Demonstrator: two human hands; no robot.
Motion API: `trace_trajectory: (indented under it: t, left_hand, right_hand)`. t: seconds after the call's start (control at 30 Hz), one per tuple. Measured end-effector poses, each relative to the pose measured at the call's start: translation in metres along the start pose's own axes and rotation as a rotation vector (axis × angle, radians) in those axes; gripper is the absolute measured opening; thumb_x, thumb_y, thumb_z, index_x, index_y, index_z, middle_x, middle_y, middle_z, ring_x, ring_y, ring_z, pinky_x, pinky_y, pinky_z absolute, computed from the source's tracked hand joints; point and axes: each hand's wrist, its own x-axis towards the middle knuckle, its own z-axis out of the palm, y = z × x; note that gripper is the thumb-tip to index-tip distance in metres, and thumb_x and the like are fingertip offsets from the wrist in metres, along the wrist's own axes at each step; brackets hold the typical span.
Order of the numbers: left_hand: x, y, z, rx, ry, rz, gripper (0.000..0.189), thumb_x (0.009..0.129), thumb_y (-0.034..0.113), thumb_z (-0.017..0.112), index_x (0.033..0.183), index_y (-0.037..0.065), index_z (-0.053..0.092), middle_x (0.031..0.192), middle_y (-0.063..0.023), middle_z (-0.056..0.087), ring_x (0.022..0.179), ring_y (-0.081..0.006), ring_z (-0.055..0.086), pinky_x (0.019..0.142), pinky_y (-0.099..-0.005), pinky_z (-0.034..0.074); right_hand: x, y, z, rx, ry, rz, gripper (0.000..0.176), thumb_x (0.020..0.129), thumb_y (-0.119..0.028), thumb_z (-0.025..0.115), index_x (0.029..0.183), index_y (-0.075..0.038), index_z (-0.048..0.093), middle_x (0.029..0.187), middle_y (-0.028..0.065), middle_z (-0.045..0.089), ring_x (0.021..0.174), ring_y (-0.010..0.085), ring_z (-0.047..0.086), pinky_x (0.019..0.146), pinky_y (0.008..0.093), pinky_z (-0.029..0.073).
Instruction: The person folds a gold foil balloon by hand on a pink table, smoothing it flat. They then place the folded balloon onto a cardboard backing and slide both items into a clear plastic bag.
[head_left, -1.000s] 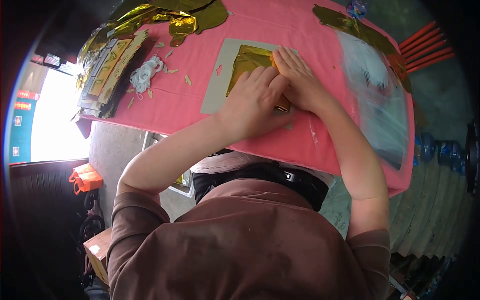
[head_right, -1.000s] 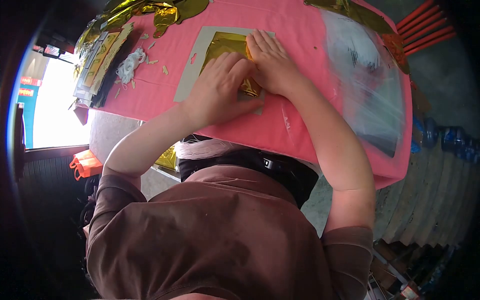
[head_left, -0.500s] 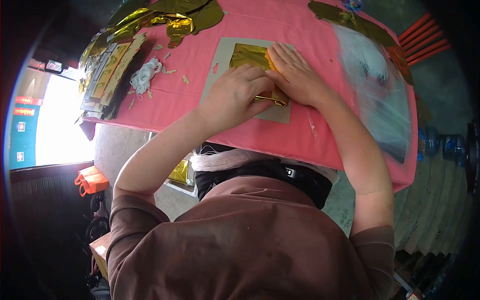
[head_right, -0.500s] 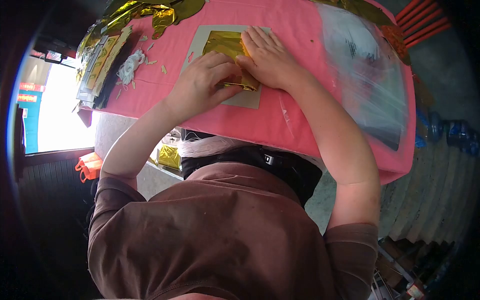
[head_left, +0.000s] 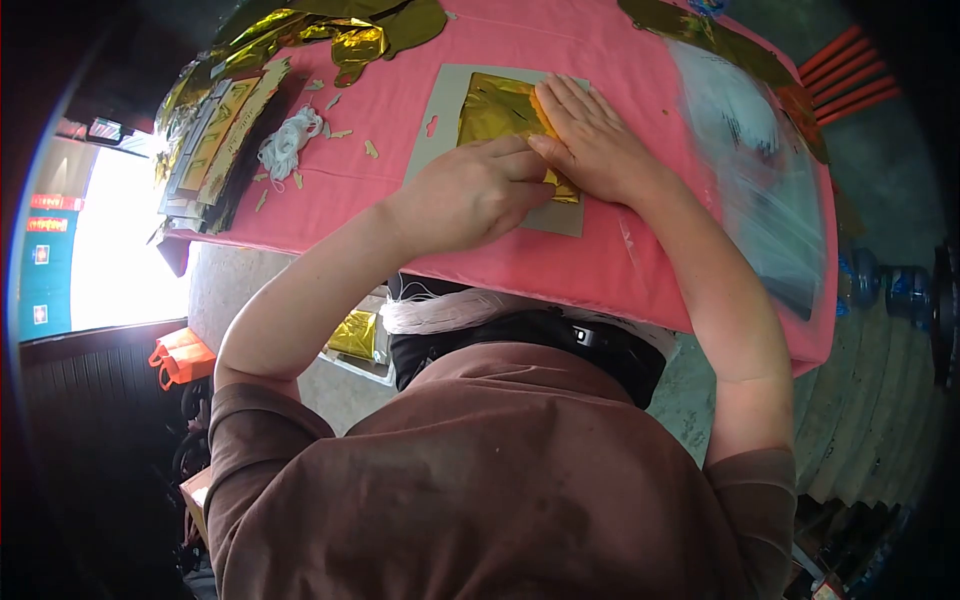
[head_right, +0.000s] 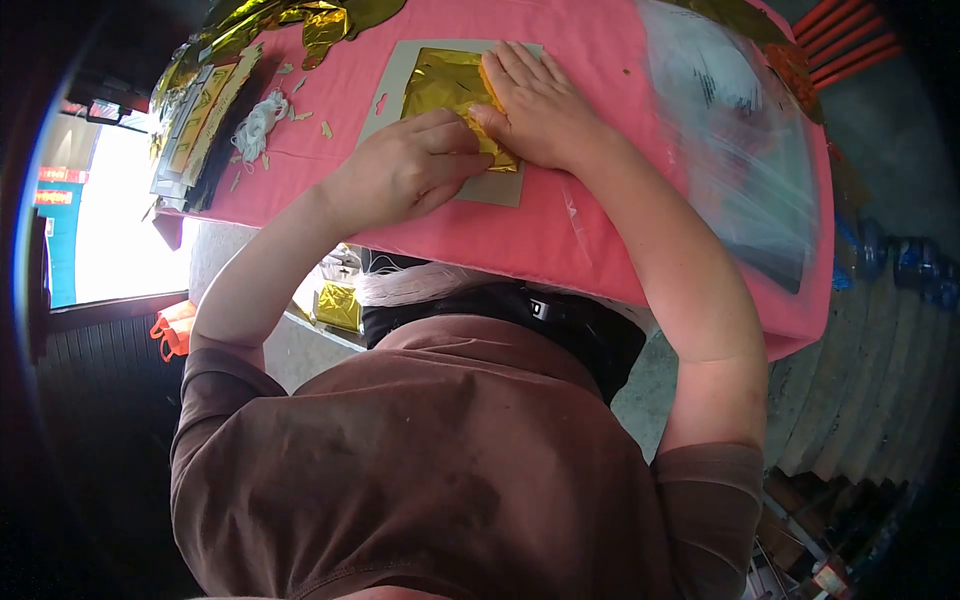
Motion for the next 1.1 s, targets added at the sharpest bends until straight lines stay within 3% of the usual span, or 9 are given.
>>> trace_trajectory:
  t: [0.27, 0.37, 0.43, 0.47, 0.57, 0.63, 0.83, 0.93, 1.1]
  left_hand:
    - [-0.032, -0.002, -0.004, -0.291, 0.04, -0.11, 0.021, 0.075, 0.004, 0.059, 0.095, 0.002, 0.065, 0.095, -0.011, 0.063, 0.088, -0.0266, 0.058, 0.079, -0.0365, 0.048]
    - [-0.034, -0.002, -0.011, -0.582, 0.069, -0.255, 0.021, 0.077, 0.004, 0.06, 0.097, 0.0, 0.064, 0.099, -0.0128, 0.063, 0.092, -0.0273, 0.059, 0.079, -0.0352, 0.049]
    - [-0.027, -0.007, -0.023, -0.891, -0.027, -0.716, 0.022, 0.078, 0.005, 0.061, 0.099, 0.0, 0.063, 0.103, -0.0154, 0.063, 0.101, -0.0287, 0.058, 0.084, -0.0343, 0.048]
    - [-0.025, -0.013, -0.021, -0.889, -0.022, -0.718, 0.022, 0.078, 0.005, 0.061, 0.099, 0.0, 0.063, 0.103, -0.0154, 0.063, 0.101, -0.0287, 0.058, 0.084, -0.0343, 0.048]
    - [-0.016, -0.03, -0.01, -0.405, 0.093, -0.463, 0.031, 0.082, 0.01, 0.061, 0.112, 0.002, 0.059, 0.122, -0.0169, 0.054, 0.115, -0.0276, 0.049, 0.096, -0.0356, 0.039]
    - [-0.015, -0.034, -0.003, -0.063, -0.001, -0.279, 0.046, 0.084, 0.026, 0.061, 0.125, 0.007, 0.049, 0.132, -0.016, 0.044, 0.124, -0.0293, 0.041, 0.103, -0.0395, 0.032]
    - [-0.026, -0.038, 0.007, 0.113, -0.198, -0.326, 0.066, 0.084, 0.05, 0.054, 0.136, 0.014, 0.035, 0.143, -0.0127, 0.03, 0.135, -0.0318, 0.019, 0.11, -0.0476, 0.015]
    - [-0.027, -0.042, 0.01, 0.188, -0.14, -0.305, 0.068, 0.082, 0.058, 0.05, 0.134, 0.015, 0.039, 0.14, -0.0125, 0.034, 0.134, -0.0344, 0.022, 0.107, -0.0523, 0.018]
    - [-0.026, -0.041, 0.006, 0.081, -0.164, -0.35, 0.065, 0.081, 0.05, 0.057, 0.134, 0.017, 0.038, 0.142, -0.0115, 0.031, 0.135, -0.0353, 0.017, 0.108, -0.0498, 0.016]
  right_hand:
    - [0.0, 0.001, 0.005, 0.008, 0.021, -0.004, 0.065, 0.094, -0.045, 0.031, 0.14, -0.001, 0.021, 0.146, 0.018, 0.019, 0.137, 0.0272, 0.016, 0.111, 0.0385, 0.011]
    - [0.0, 0.0, 0.003, 0.004, 0.022, -0.004, 0.065, 0.094, -0.045, 0.031, 0.14, 0.0, 0.021, 0.146, 0.0182, 0.019, 0.137, 0.0274, 0.016, 0.111, 0.0388, 0.012]
    - [0.0, -0.001, 0.001, 0.005, 0.021, -0.003, 0.065, 0.094, -0.045, 0.031, 0.14, 0.0, 0.021, 0.146, 0.0182, 0.019, 0.137, 0.0276, 0.016, 0.111, 0.0389, 0.012]
    - [-0.001, -0.001, 0.0, 0.003, 0.011, 0.002, 0.065, 0.094, -0.045, 0.031, 0.14, -0.001, 0.021, 0.146, 0.0182, 0.019, 0.137, 0.0276, 0.016, 0.111, 0.0391, 0.013]
    - [0.0, 0.0, 0.0, -0.005, 0.001, -0.003, 0.065, 0.094, -0.045, 0.032, 0.14, -0.001, 0.02, 0.146, 0.0182, 0.019, 0.137, 0.0276, 0.016, 0.111, 0.0392, 0.013]
    - [0.001, 0.0, 0.001, -0.01, -0.001, -0.001, 0.065, 0.094, -0.045, 0.032, 0.14, -0.001, 0.02, 0.146, 0.0181, 0.018, 0.137, 0.0275, 0.016, 0.111, 0.0392, 0.012]
    - [-0.001, 0.001, 0.003, 0.01, 0.015, -0.005, 0.065, 0.094, -0.045, 0.032, 0.141, -0.001, 0.019, 0.146, 0.0172, 0.018, 0.137, 0.0269, 0.015, 0.111, 0.039, 0.012]
    - [0.001, 0.003, 0.003, -0.021, 0.026, -0.011, 0.066, 0.094, -0.046, 0.032, 0.141, -0.002, 0.018, 0.147, 0.0165, 0.017, 0.137, 0.0267, 0.015, 0.111, 0.0393, 0.012]
    - [-0.001, 0.0, -0.002, 0.06, 0.003, 0.039, 0.074, 0.091, -0.051, 0.034, 0.141, 0.0, 0.013, 0.147, 0.0182, 0.014, 0.138, 0.0263, 0.011, 0.111, 0.0403, 0.01]
